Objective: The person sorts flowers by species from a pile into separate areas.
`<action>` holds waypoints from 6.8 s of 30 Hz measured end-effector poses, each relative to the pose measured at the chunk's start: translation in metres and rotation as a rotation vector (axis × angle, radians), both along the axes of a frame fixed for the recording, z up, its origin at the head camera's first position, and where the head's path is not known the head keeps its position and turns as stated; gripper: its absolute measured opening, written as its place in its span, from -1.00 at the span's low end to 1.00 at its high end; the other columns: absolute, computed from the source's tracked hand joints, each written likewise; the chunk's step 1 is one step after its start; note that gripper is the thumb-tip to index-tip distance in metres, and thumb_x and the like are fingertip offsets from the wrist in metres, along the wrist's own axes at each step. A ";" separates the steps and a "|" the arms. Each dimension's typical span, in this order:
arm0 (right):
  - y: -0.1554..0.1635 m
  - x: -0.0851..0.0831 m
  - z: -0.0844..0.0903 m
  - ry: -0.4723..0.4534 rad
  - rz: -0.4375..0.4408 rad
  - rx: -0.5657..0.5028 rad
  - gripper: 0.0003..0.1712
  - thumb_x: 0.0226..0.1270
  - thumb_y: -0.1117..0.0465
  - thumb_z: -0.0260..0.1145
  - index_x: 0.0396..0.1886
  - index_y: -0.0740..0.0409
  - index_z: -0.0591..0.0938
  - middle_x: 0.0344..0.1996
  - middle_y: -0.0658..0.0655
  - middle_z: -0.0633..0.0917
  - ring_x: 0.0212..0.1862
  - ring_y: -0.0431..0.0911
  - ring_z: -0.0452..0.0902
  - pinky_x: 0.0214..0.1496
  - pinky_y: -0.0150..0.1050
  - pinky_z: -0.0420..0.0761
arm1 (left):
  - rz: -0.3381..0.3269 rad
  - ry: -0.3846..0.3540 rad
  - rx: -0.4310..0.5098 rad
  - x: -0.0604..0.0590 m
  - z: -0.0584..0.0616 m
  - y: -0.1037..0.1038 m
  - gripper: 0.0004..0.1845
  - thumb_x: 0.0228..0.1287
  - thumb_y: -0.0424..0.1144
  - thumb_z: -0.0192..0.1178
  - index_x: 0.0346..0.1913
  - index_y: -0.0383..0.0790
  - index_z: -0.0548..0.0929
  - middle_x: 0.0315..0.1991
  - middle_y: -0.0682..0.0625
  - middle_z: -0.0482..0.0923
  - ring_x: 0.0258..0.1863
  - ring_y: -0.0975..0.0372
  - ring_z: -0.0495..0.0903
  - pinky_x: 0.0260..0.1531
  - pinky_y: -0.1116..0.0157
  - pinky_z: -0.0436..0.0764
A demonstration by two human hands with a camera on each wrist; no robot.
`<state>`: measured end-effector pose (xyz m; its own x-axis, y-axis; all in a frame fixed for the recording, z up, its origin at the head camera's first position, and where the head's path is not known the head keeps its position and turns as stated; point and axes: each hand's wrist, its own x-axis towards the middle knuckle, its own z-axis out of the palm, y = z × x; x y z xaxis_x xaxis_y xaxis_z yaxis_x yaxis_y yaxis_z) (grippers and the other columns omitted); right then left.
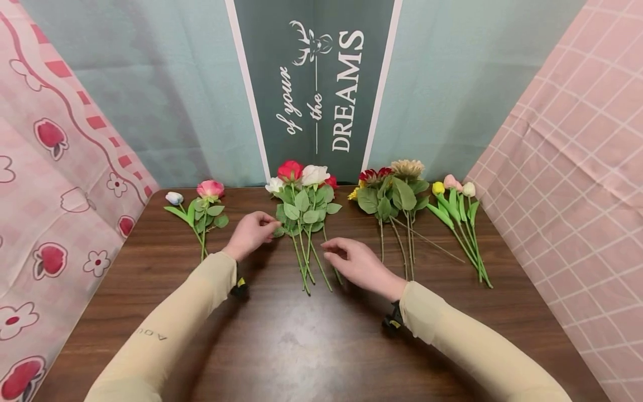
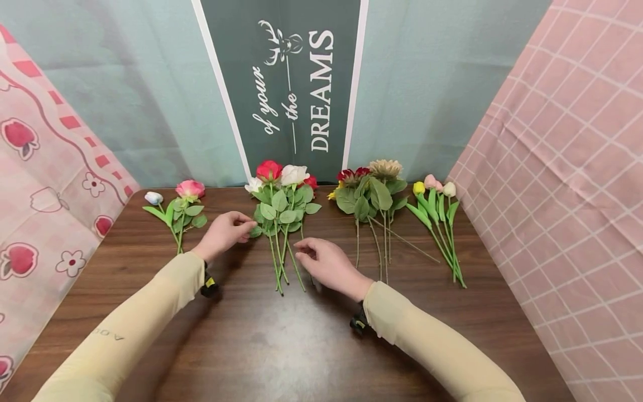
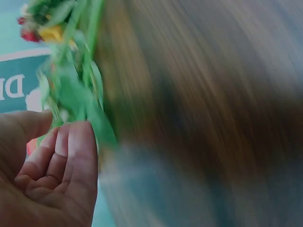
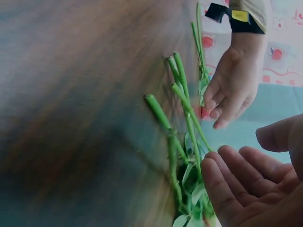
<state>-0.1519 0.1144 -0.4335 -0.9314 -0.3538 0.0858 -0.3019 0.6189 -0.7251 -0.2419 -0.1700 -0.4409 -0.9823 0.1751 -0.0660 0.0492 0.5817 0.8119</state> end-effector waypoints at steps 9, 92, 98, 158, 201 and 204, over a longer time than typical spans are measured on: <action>-0.063 -0.026 0.004 0.130 0.258 0.266 -0.53 0.55 0.05 0.24 0.34 0.13 0.59 0.25 0.06 0.64 0.32 -0.04 0.50 0.39 -0.12 0.44 | 0.042 0.233 -0.517 0.000 0.009 -0.090 -0.70 0.42 -0.20 0.21 0.06 -0.32 0.68 0.01 -0.30 0.62 -0.03 -0.17 0.59 -0.07 -0.17 0.56; -0.008 0.023 -0.026 -0.326 -0.066 -0.594 -0.76 0.37 0.38 0.38 -0.07 0.49 0.64 -0.30 0.29 0.76 -0.33 -0.03 0.72 -0.22 -0.14 0.77 | -0.151 -0.084 0.607 0.043 0.037 0.102 -0.70 0.43 -0.33 0.26 0.14 -0.37 0.65 -0.10 -0.16 0.66 -0.19 0.12 0.68 -0.13 0.13 0.75; -0.009 0.021 -0.025 -0.318 -0.045 -0.558 -0.72 0.39 0.34 0.37 -0.04 0.49 0.62 -0.27 0.31 0.75 -0.28 0.04 0.74 -0.21 -0.14 0.77 | -0.130 -0.055 0.501 0.038 0.033 0.099 -0.67 0.37 -0.31 0.35 0.11 -0.36 0.63 -0.11 -0.17 0.65 -0.17 -0.03 0.71 -0.21 0.17 0.76; -0.108 -0.033 0.000 0.052 0.242 0.130 -0.68 0.51 0.12 0.25 0.13 0.14 0.70 -0.01 0.00 0.74 0.01 -0.18 0.64 0.10 -0.26 0.60 | 0.223 0.047 -0.452 0.004 0.013 -0.167 -0.67 0.40 -0.04 0.20 -0.19 -0.31 0.70 -0.38 -0.13 0.61 -0.36 -0.01 0.52 -0.41 0.12 0.44; -0.143 -0.039 0.007 0.094 0.230 0.160 -0.72 0.52 0.08 0.23 0.06 0.01 0.75 -0.06 -0.09 0.76 -0.09 -0.27 0.63 0.04 -0.34 0.58 | 0.201 -0.106 0.118 -0.020 0.049 -0.150 -0.56 0.52 -0.27 0.13 0.12 -0.70 0.50 -0.40 -0.06 0.68 -0.47 0.33 0.71 -0.14 0.11 0.74; -0.120 -0.039 0.009 0.076 0.215 0.076 -0.73 0.53 0.11 0.22 0.05 0.02 0.76 -0.03 -0.07 0.75 -0.11 -0.25 0.61 0.00 -0.30 0.59 | 0.144 -0.053 0.203 -0.014 0.058 -0.125 -0.59 0.54 -0.29 0.11 0.13 -0.69 0.49 -0.33 -0.10 0.67 -0.45 0.30 0.73 -0.16 0.14 0.75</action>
<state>-0.1912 -0.0052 -0.4247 -0.8261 -0.5510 0.1184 -0.4842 0.5865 -0.6493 -0.2560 -0.2955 -0.3827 -0.9942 0.0483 -0.0959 -0.0684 0.4042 0.9121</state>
